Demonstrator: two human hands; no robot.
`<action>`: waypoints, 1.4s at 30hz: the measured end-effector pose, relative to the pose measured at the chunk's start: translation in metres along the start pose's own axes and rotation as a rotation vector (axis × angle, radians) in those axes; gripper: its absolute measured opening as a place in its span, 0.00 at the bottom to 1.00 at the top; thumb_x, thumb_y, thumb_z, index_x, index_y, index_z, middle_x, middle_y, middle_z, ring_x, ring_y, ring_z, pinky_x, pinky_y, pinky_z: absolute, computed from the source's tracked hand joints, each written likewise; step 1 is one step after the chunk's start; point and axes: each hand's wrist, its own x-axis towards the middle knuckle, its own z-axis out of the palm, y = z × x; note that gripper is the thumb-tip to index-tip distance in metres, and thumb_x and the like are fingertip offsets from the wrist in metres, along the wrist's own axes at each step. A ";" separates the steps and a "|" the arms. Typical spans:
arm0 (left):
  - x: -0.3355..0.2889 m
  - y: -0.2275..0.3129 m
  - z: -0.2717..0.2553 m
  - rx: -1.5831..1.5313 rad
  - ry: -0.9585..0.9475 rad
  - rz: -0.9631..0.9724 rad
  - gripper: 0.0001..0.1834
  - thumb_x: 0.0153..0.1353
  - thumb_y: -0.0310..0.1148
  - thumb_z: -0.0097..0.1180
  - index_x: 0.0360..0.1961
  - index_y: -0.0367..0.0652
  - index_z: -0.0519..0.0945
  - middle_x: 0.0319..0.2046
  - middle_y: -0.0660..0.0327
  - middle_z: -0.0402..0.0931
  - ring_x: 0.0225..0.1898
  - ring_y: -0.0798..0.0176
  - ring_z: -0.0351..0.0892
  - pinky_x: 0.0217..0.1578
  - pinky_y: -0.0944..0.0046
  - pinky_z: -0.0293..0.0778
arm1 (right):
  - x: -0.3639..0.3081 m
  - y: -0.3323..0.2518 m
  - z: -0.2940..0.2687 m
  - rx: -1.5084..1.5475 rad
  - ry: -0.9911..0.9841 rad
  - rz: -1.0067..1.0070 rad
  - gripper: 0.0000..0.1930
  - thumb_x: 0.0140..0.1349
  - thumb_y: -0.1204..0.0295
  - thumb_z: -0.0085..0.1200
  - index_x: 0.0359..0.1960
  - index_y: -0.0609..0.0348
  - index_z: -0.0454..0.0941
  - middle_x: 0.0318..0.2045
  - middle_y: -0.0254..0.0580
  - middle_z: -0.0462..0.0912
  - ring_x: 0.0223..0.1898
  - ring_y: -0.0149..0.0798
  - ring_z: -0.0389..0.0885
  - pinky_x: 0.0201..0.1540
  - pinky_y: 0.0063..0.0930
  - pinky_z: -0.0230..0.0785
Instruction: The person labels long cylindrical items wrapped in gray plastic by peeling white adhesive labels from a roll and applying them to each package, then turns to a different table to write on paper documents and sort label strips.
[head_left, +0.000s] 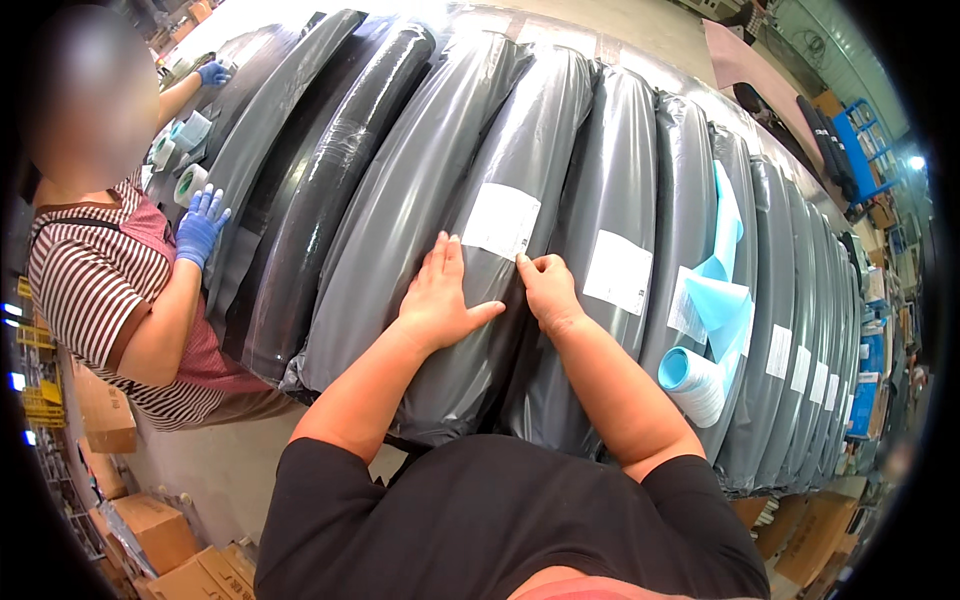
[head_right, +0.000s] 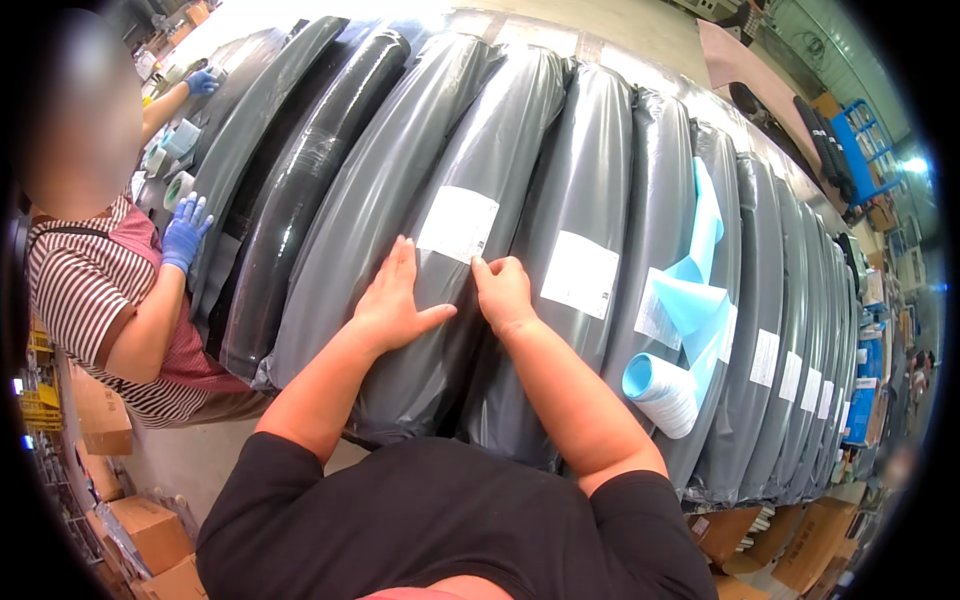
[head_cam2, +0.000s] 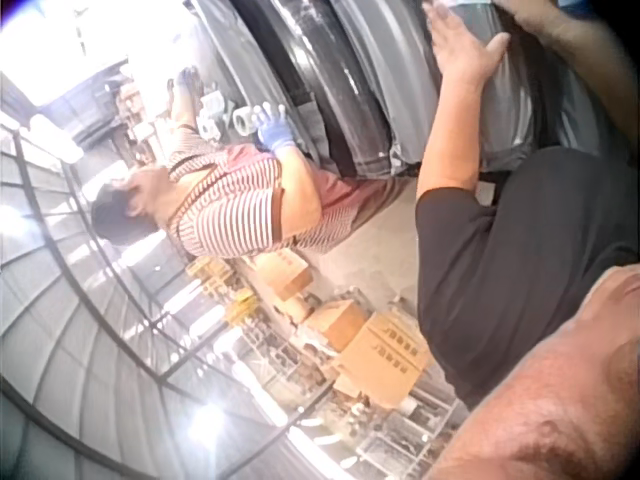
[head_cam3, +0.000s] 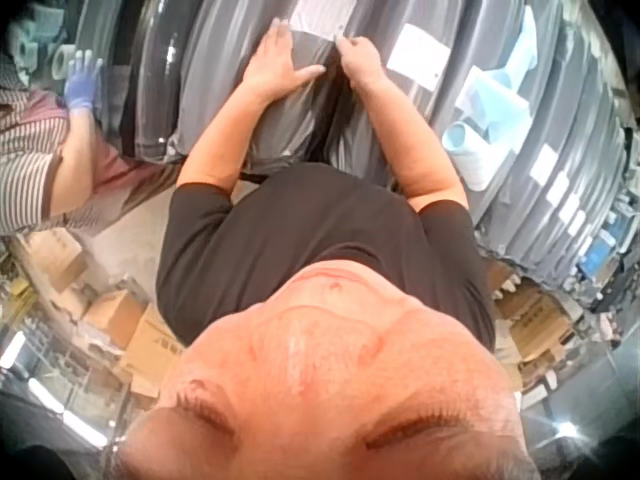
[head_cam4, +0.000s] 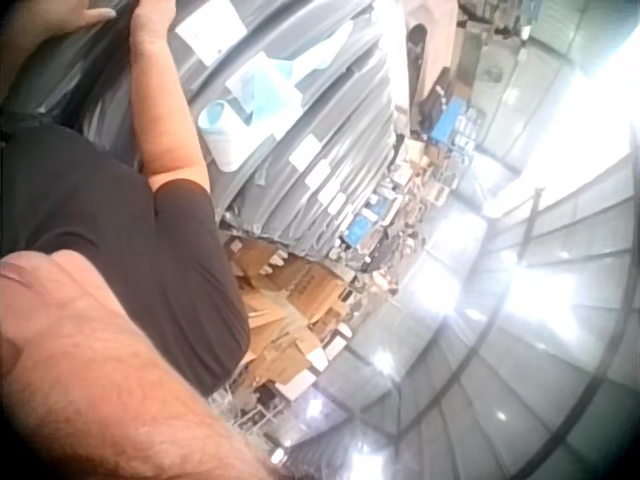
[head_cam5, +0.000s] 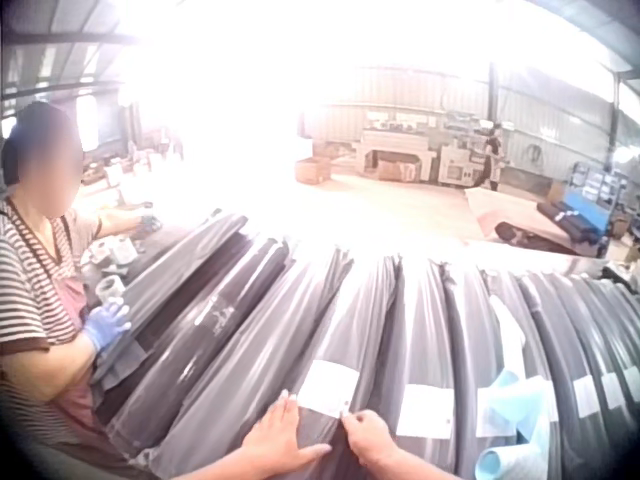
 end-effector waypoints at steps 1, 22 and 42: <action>-0.004 -0.004 0.004 0.000 0.005 -0.004 0.65 0.55 0.65 0.62 0.75 0.32 0.40 0.77 0.44 0.36 0.77 0.44 0.40 0.73 0.52 0.49 | 0.001 0.007 0.002 -0.148 0.105 -0.177 0.21 0.66 0.61 0.58 0.50 0.67 0.73 0.47 0.52 0.76 0.49 0.47 0.76 0.54 0.40 0.70; -0.098 -0.026 0.015 -0.208 -0.073 -0.017 0.72 0.45 0.58 0.73 0.76 0.38 0.36 0.75 0.38 0.38 0.75 0.39 0.47 0.73 0.52 0.53 | -0.166 0.012 -0.075 -0.396 -0.229 -0.799 0.41 0.58 0.76 0.60 0.73 0.66 0.55 0.74 0.56 0.55 0.70 0.50 0.64 0.70 0.43 0.58; -0.125 0.041 0.035 -0.001 -0.097 -0.089 0.71 0.44 0.52 0.76 0.76 0.40 0.38 0.73 0.37 0.44 0.73 0.38 0.52 0.71 0.51 0.56 | -0.208 0.208 -0.334 -0.520 0.735 -0.365 0.37 0.64 0.63 0.62 0.70 0.67 0.61 0.67 0.61 0.67 0.68 0.55 0.66 0.69 0.41 0.57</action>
